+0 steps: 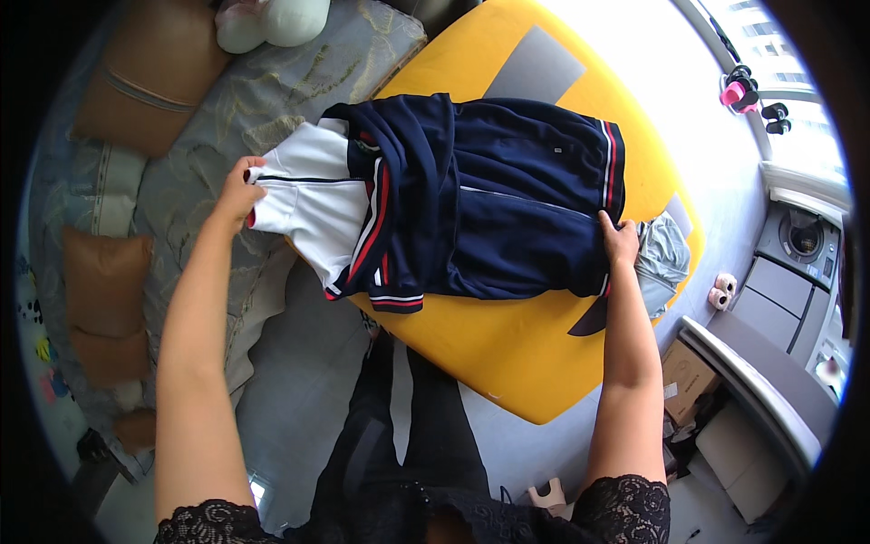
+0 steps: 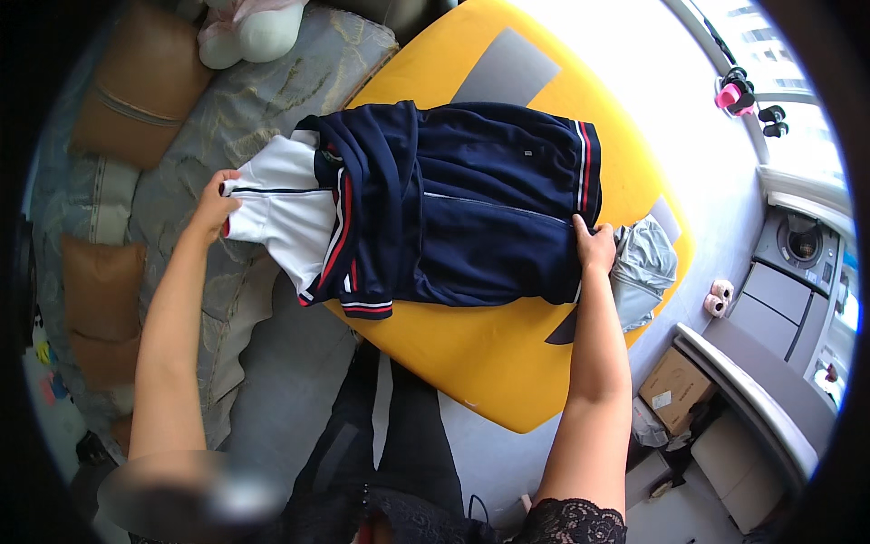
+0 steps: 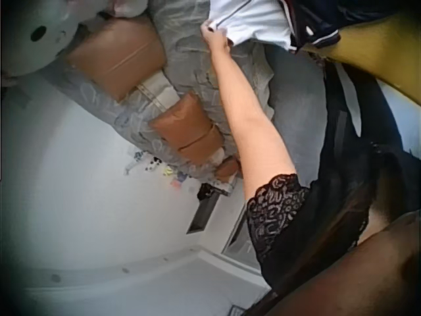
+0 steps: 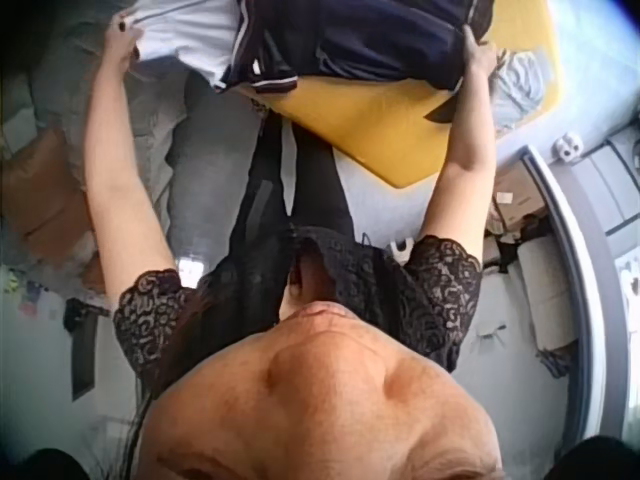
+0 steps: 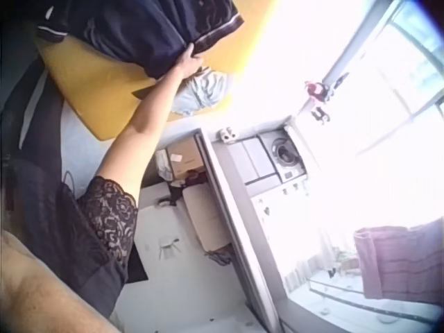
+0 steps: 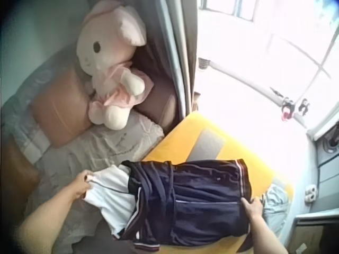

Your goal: The person folds several pieces of clothing, including a gray shirt, gray pants, and a navy jacket, on a yellow ottoman. They also briefly handle a blue backpack and a large pink stuffed animal.

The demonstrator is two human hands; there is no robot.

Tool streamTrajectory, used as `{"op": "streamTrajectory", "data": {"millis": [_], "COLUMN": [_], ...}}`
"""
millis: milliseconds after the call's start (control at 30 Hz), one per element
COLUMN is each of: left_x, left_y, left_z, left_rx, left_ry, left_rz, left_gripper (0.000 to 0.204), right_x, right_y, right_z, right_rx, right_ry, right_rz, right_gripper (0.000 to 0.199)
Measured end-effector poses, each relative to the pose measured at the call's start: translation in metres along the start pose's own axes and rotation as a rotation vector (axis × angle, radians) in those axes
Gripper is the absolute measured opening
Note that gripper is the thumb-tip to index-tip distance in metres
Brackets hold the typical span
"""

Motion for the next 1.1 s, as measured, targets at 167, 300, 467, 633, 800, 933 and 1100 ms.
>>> {"op": "streamTrajectory", "data": {"millis": [167,300,467,633,800,933,1100], "left_x": [-0.004,0.092,0.150,0.111,0.106,0.179,0.243], "left_y": [-0.052,-0.048,-0.061,-0.063,-0.084,-0.085,-0.116], "left_z": [-0.059,-0.165,-0.280,-0.285,-0.293,-0.279,-0.251], "left_rx": [-0.113,-0.244,1.026,1.549,1.548,1.521,1.393], "left_ry": [0.606,0.830,0.545,0.243,0.116,0.057,0.092], "left_rz": [0.051,-0.112,0.457,0.424,0.603,0.639,0.832], "left_gripper": [0.084,0.075,0.046,0.045,0.041,0.047,0.031], "right_x": [0.010,0.040,0.095,0.098,0.100,0.133,0.173], "right_y": [0.029,0.038,0.045,0.069,0.067,0.089,0.131], "right_z": [-0.012,-0.013,-0.009,-0.044,-0.045,-0.024,-0.013], "right_rx": [-0.183,-0.562,-0.875,-1.192,-1.252,-1.151,-1.025], "right_ry": [-0.050,-0.303,-0.586,-0.699,-0.676,-0.767,-0.844], "right_rz": [0.115,0.153,-0.076,-0.167,-0.205,-0.327,-0.435], "right_gripper": [0.066,0.055,0.043,0.030,0.025,0.033,0.040]}}
Point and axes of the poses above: each hand's wrist, its own x-axis away from the middle knuckle, its own z-axis out of the back of the hand, y = z × x, the point moved 4 cm from there along -x, towards the middle knuckle, and after that the axes turned 11 degrees about -y, right-handed, at the moved point
